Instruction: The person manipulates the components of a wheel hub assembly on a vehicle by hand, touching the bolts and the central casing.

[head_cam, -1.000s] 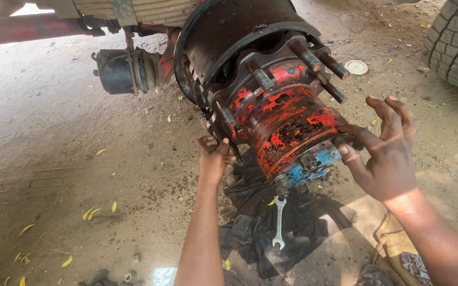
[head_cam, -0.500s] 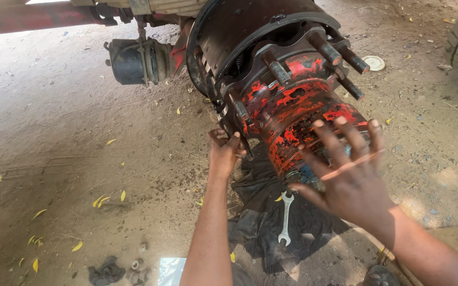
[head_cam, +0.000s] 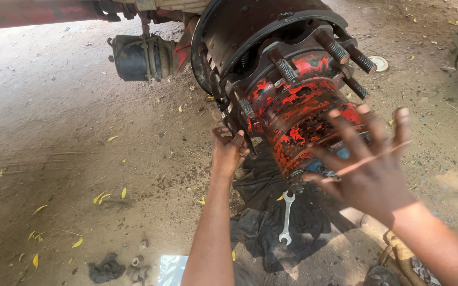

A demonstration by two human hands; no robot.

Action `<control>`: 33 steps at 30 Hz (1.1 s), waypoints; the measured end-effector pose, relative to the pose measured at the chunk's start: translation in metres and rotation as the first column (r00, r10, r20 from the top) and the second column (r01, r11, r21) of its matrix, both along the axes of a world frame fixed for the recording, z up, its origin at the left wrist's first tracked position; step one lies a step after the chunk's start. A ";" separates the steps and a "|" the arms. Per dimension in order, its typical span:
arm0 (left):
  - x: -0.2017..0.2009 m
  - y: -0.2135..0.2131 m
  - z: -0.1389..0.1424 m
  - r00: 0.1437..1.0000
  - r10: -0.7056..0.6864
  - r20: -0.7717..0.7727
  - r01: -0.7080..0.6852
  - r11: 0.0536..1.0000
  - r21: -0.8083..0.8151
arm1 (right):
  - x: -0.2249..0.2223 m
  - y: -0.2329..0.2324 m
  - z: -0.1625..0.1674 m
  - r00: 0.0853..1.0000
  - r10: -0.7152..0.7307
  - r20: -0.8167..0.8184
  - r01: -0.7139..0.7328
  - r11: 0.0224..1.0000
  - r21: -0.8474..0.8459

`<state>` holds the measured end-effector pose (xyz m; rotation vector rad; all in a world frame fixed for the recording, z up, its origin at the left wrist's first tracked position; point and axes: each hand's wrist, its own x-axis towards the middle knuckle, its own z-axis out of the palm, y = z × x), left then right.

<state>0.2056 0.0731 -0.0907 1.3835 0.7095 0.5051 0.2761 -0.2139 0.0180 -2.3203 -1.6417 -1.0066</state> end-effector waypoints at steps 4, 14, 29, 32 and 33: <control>0.000 -0.002 -0.001 1.000 0.017 -0.026 -0.017 1.000 -0.002 | 0.010 -0.011 0.006 0.997 -0.070 -0.044 0.072 0.997 0.040; 0.000 0.004 -0.011 1.000 -0.001 0.016 0.002 0.998 -0.057 | 0.002 -0.001 0.002 0.996 -0.078 -0.046 0.080 0.996 0.038; -0.002 0.008 -0.008 1.000 0.009 -0.004 -0.009 0.998 -0.059 | 0.020 -0.028 -0.001 0.909 -0.119 -0.399 0.213 0.956 0.200; -0.003 0.009 -0.008 1.000 -0.001 -0.004 0.000 0.999 -0.048 | 0.023 -0.034 -0.004 0.895 -0.077 -0.439 0.202 0.948 0.245; -0.003 0.010 -0.008 1.000 -0.005 0.001 0.005 0.999 -0.044 | 0.026 -0.037 -0.005 0.885 -0.040 -0.463 0.189 0.941 0.280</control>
